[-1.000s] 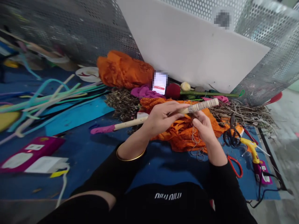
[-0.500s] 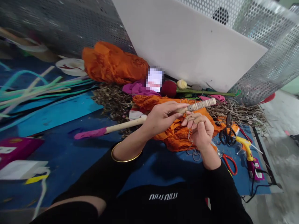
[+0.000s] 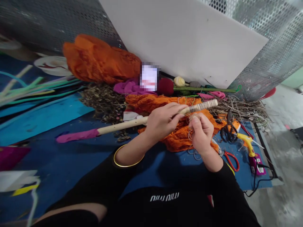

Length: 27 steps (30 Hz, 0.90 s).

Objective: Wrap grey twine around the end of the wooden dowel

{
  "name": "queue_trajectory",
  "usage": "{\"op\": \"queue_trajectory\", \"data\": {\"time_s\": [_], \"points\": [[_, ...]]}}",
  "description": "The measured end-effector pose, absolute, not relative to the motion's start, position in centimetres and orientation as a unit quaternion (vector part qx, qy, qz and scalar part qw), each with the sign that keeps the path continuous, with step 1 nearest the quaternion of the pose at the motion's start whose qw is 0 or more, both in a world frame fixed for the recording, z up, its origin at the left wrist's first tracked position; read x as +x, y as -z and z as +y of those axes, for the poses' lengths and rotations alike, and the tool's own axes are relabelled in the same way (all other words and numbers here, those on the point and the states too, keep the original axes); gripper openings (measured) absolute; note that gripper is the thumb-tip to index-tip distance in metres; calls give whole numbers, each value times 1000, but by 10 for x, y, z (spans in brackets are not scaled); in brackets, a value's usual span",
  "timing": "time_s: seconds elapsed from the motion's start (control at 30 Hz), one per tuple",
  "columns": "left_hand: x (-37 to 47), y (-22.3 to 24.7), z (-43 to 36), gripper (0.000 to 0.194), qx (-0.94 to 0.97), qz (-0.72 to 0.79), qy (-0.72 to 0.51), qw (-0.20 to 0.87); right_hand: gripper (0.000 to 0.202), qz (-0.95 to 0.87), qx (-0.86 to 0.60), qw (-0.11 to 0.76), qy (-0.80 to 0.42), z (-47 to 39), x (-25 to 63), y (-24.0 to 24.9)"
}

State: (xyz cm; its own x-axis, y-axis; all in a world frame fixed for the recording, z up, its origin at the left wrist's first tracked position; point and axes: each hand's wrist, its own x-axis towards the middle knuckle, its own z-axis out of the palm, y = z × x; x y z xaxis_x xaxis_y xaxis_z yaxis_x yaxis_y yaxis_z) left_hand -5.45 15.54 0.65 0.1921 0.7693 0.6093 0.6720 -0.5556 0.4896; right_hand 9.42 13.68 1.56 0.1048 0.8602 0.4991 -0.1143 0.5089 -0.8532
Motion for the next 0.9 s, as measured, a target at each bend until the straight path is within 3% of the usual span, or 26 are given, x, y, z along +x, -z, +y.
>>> {"op": "queue_trajectory", "data": {"time_s": [0.27, 0.4, 0.7, 0.9], "points": [[-53, 0, 158, 36, 766, 497, -399, 84, 37, -575, -349, 639, -374, 131, 93, -7], [-59, -6, 157, 35, 781, 486, -379, 98, 30, -600, -272, 643, -390, 138, 102, -17], [-64, -8, 156, 35, 781, 488, -374, 107, 24, -707, -313, 606, -187, 140, 124, -37], [-64, -8, 152, 38, 802, 485, -332, 109, 27, -676, -342, 602, -250, 144, 130, -36]]}}
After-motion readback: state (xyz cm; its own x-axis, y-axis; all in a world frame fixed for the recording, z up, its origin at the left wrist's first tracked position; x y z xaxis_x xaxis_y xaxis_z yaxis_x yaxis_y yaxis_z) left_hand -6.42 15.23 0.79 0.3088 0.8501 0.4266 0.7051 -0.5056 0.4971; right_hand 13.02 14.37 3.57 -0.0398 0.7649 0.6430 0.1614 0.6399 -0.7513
